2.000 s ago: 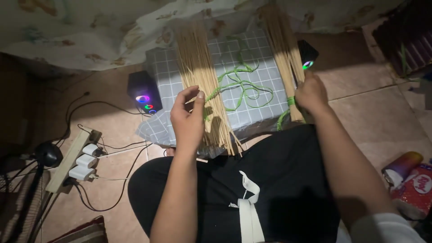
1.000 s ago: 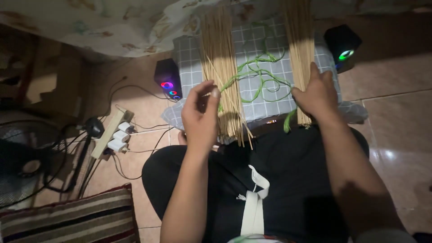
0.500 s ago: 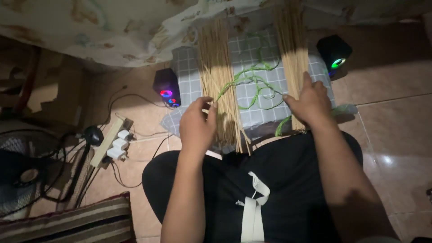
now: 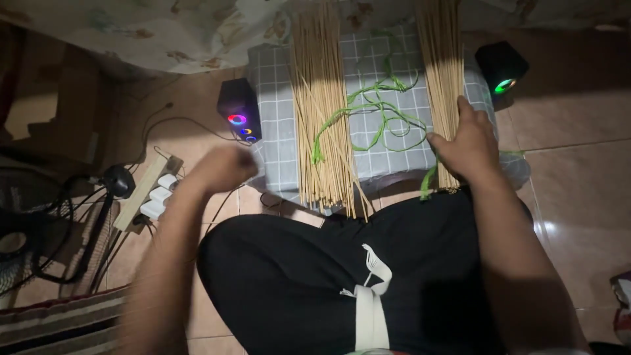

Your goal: Gathering bamboo sticks into bundles and securing them with green plastic ties.

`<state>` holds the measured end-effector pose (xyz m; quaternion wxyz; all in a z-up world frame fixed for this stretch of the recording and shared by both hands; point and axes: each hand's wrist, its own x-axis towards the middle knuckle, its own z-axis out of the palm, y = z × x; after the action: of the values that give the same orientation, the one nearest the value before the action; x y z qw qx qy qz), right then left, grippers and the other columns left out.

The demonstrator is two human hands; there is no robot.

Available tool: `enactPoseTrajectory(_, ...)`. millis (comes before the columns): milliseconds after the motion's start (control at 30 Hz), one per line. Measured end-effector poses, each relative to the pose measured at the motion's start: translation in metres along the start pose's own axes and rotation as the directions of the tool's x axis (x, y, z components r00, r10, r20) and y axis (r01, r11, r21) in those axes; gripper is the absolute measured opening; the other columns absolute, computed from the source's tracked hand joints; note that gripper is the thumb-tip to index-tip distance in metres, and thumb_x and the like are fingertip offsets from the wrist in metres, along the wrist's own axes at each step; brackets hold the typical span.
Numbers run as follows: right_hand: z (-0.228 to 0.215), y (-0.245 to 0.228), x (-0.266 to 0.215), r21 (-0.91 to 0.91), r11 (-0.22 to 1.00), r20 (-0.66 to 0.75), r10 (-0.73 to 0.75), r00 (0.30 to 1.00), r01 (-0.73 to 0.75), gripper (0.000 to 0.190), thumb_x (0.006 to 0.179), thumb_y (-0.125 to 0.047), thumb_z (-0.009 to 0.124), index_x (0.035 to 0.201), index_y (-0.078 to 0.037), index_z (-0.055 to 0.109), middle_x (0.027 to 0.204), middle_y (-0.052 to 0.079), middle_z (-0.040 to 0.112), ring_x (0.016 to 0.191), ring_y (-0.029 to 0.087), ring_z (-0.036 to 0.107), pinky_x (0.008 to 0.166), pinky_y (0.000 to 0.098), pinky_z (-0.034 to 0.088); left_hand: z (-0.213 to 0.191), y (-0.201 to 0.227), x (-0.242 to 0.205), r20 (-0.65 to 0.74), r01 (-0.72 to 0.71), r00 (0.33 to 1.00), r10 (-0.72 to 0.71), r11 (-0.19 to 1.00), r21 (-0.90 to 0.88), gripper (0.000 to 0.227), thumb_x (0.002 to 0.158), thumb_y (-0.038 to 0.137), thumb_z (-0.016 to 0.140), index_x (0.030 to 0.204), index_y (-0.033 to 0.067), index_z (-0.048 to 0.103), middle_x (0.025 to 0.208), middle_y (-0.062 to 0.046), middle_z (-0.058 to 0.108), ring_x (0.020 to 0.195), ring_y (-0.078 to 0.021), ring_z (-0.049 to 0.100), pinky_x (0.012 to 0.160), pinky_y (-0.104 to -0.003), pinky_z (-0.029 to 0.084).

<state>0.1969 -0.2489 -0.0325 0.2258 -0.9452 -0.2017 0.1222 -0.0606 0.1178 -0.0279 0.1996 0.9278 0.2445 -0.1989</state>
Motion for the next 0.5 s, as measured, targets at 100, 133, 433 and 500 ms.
enactPoseTrajectory(100, 0.001, 0.0, 0.004, -0.037, 0.999, 0.031, 0.008, 0.999, -0.007, 0.088, 0.089, -0.027, 0.072, 0.161, 0.004, 0.031, 0.138, 0.038, 0.046, 0.135, 0.057, 0.043, 0.105, 0.0663, 0.039, 0.131, -0.111, 0.058, 0.174, -0.037, 0.985, 0.022, 0.995, 0.088, 0.038, 0.088, 0.037, 0.064, 0.116, 0.0154, 0.078, 0.116, -0.013, 0.079, 0.118, -0.0405, 0.069, 0.103, -0.05, 0.053)
enactPoseTrajectory(133, 0.0, -0.001, 0.005, -0.038, 0.999, 0.026, 0.023, 0.999, -0.022, 0.088, 0.089, -0.027, 0.072, 0.161, 0.004, 0.031, 0.138, 0.038, 0.046, 0.135, 0.057, 0.043, 0.105, 0.0663, 0.039, 0.117, -0.082, 0.036, 0.181, -0.052, 0.983, 0.034, 0.994, 0.092, 0.038, 0.088, 0.037, 0.064, 0.116, 0.0154, 0.078, 0.116, -0.013, 0.079, 0.118, -0.0405, 0.069, 0.103, -0.05, 0.053)
enactPoseTrajectory(433, 0.005, -0.011, 0.008, -0.121, 0.992, 0.032, 0.034, 0.999, -0.03, 0.088, 0.088, -0.029, 0.07, 0.16, 0.004, 0.032, 0.136, 0.04, 0.047, 0.133, 0.059, 0.044, 0.104, 0.0687, 0.04, 0.118, -0.026, 0.023, 0.017, -0.021, 1.0, 0.023, 0.993, -0.117, 0.062, 0.077, 0.054, 0.077, 0.117, 0.0074, 0.066, 0.118, -0.016, 0.069, 0.117, -0.0406, 0.065, 0.1, -0.055, 0.054)
enactPoseTrajectory(500, 0.003, -0.012, 0.005, -0.1, 0.994, 0.058, 0.051, 0.997, -0.045, 0.089, 0.088, -0.029, 0.068, 0.162, 0.003, 0.03, 0.137, 0.04, 0.045, 0.135, 0.059, 0.042, 0.106, 0.0682, 0.038, 0.159, -0.051, 0.049, 0.016, -0.022, 1.0, 0.02, 0.994, 0.109, 0.044, 0.079, 0.047, 0.075, 0.105, 0.0117, 0.071, 0.1, -0.009, 0.072, 0.106, -0.0321, 0.071, 0.091, -0.047, 0.06)
